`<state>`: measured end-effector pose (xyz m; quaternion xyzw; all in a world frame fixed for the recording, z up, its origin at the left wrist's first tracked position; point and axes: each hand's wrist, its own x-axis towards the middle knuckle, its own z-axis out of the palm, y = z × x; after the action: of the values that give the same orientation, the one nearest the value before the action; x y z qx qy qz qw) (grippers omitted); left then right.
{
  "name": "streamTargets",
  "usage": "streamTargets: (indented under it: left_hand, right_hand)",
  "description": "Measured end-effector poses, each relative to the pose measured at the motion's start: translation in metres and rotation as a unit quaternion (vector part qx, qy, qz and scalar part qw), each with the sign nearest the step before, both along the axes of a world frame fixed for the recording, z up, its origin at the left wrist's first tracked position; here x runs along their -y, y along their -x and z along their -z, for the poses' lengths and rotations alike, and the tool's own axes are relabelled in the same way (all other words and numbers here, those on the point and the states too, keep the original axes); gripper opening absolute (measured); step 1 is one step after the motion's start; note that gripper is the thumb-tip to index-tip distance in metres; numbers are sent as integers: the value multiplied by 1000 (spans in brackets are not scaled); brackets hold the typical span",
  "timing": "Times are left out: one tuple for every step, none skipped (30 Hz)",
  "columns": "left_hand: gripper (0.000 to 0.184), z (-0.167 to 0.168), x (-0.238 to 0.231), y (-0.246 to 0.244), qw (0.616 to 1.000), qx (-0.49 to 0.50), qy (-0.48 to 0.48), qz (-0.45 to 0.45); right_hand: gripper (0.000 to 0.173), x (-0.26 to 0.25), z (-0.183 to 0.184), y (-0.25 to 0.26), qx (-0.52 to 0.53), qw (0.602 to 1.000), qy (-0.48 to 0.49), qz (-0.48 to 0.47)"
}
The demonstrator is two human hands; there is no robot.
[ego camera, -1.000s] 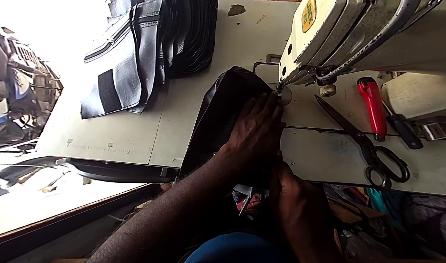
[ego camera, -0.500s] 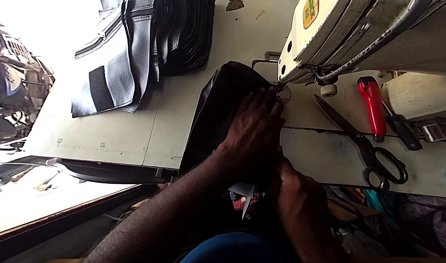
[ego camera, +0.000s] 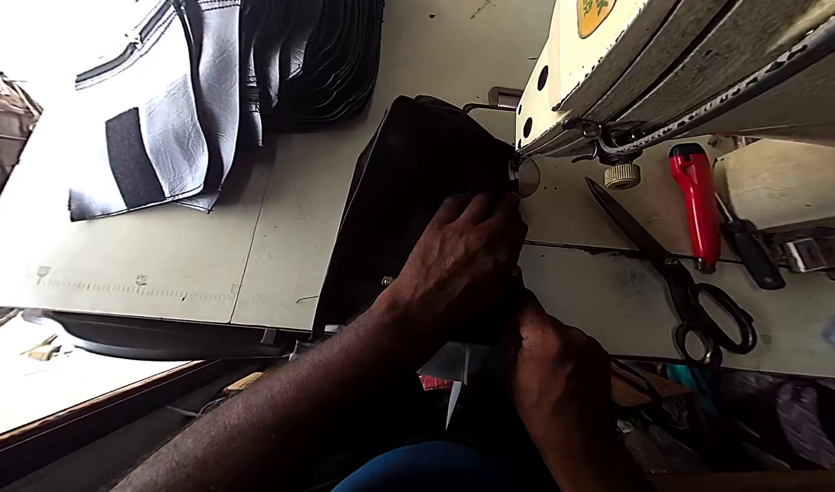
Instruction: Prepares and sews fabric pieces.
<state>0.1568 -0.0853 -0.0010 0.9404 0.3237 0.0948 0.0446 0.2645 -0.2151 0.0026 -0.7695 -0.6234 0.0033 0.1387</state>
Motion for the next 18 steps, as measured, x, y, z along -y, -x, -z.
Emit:
streamTargets:
  left_hand:
    - [40, 0, -2, 0, 1000, -2, 2, 1]
    - [40, -1, -5, -1, 1000, -5, 4, 2]
    - [40, -2, -6, -1, 1000, -8, 4, 3]
    - [40, -2, -8, -1, 1000, -9, 1, 4]
    - [42, -2, -10, 0, 1000, -11, -2, 6]
    - [42, -1, -11, 0, 1000, -10, -4, 8]
    - [43, -1, -12, 1, 1000, -10, -6, 10]
    - [45, -1, -11, 2, 1000, -14, -5, 12]
    - [47, -4, -8, 5, 1000, -28, -2, 12]
    - [47, -10, -2, 9, 999, -45, 5, 16]
    - [45, -18, 6, 14, 998, -61, 13, 26]
    - [43, -24, 18, 22, 996, -69, 24, 42]
    - [41, -28, 34, 31, 995, -73, 41, 59]
    - [43, -30, 53, 42, 993, -77, 58, 67]
    - [53, -29, 71, 52, 991, -88, 75, 66]
    - [66, -24, 88, 60, 990, -97, 85, 61]
    - [76, -14, 102, 66, 991, -94, 73, 54]
    - [74, -2, 112, 70, 995, -79, 34, 47]
  right_hand:
    - [38, -2, 0, -2, -2, 1000, -2, -1]
    - [37, -4, 1, -3, -3, 1000, -3, -4]
    - [37, -5, 1, -5, -5, 1000, -3, -5]
    - [37, -7, 1, -5, -6, 1000, -2, -8]
    - [37, -8, 1, -6, -5, 1000, -1, -10]
    - [38, -9, 1, -6, -5, 1000, -2, -11]
    - [38, -10, 1, -5, -1, 1000, -5, -11]
    - [39, -11, 1, -5, 2, 1000, -4, -11]
    - [39, -11, 1, -5, 6, 1000, -2, -10]
    - [39, -12, 0, -5, 9, 1000, 2, -10]
    - [38, -11, 0, -6, 8, 1000, 8, -13]
    - [40, -10, 0, -7, 3, 1000, 13, -18]
    - [41, -8, 0, -8, -2, 999, 22, -23]
    - [42, -7, -1, -8, -7, 999, 24, -26]
    - [42, -7, -2, -8, -10, 999, 29, -27]
    - [42, -7, -2, -8, -7, 999, 27, -26]
    - [41, -7, -2, -7, -1, 1000, 19, -24]
    - [41, -6, -1, -5, 4, 1000, 7, -20]
